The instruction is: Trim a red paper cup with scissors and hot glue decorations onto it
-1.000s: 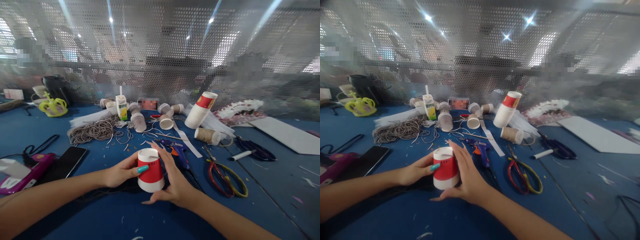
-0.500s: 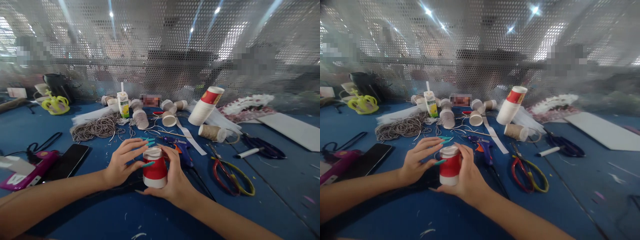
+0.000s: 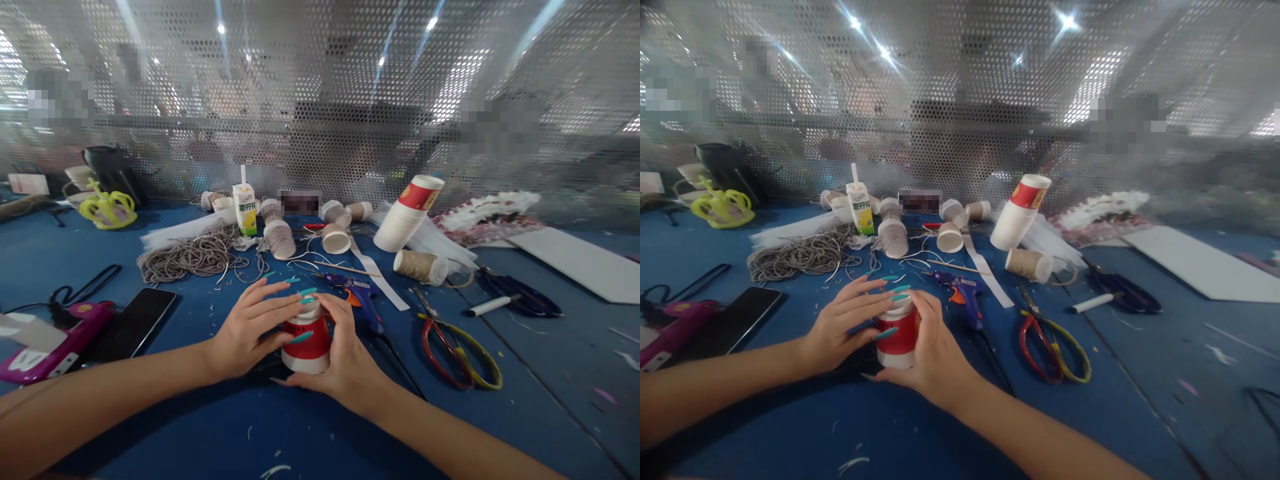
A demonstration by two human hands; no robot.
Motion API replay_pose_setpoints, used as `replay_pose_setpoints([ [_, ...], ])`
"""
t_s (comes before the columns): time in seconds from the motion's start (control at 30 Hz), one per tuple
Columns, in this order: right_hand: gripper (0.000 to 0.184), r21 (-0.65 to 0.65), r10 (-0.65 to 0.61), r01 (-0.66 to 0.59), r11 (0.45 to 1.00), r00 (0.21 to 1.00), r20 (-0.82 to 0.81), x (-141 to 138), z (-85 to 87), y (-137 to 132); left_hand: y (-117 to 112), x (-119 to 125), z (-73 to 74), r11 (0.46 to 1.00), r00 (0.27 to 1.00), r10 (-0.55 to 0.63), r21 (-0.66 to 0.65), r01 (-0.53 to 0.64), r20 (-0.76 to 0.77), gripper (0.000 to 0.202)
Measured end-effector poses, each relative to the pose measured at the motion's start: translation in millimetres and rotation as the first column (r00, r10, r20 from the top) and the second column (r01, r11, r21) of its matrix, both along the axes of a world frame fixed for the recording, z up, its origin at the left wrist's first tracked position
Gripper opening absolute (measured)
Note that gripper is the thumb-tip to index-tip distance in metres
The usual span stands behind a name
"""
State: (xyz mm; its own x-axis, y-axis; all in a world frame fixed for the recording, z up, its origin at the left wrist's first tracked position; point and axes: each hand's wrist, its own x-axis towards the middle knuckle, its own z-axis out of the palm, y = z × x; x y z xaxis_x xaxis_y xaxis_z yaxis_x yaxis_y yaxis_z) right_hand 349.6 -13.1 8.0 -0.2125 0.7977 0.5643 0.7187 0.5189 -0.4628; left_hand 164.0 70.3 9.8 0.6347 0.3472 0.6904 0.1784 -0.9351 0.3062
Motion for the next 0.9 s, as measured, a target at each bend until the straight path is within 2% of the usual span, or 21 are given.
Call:
replay_pose_setpoints([
  [0.2,0.113,0.031,0.103,-0.104,0.994,0.994,0.040,-2,2.0,-6,-10,0,5.2,0.999,0.976,-0.037,0.020,0.034,0.216,0.022],
  [0.3,0.110,-0.016,0.136,-0.136,0.991,0.991,0.001,-2,3.6,-6,-14,0,7.7,0.996,0.971,-0.008,-0.088,0.030,0.241,0.022],
  [0.4,0.096,-0.006,0.116,-0.116,0.993,0.992,-0.040,0,4.4,-4,-12,1,8.6,0.981,0.972,0.056,-0.192,-0.011,0.229,0.023],
  [0.5,0.093,0.031,0.069,-0.068,0.997,0.997,-0.028,1,4.4,-2,-7,3,8.5,0.952,0.970,0.103,-0.305,-0.033,0.219,0.022],
  [0.67,0.092,0.032,0.081,-0.082,0.996,0.996,0.038,-1,3.9,-1,-8,6,7.3,0.862,0.956,0.158,-0.507,-0.011,0.247,0.018],
  [0.77,0.096,0.023,0.084,-0.085,0.996,0.995,0.055,-5,3.4,-4,-12,7,5.7,0.831,0.949,0.158,-0.556,0.023,0.274,0.021],
  [0.9,0.102,-0.004,0.127,-0.127,0.992,0.990,0.057,-5,2.4,-5,-11,5,4.1,0.813,0.951,0.099,-0.575,0.092,0.293,0.020],
])
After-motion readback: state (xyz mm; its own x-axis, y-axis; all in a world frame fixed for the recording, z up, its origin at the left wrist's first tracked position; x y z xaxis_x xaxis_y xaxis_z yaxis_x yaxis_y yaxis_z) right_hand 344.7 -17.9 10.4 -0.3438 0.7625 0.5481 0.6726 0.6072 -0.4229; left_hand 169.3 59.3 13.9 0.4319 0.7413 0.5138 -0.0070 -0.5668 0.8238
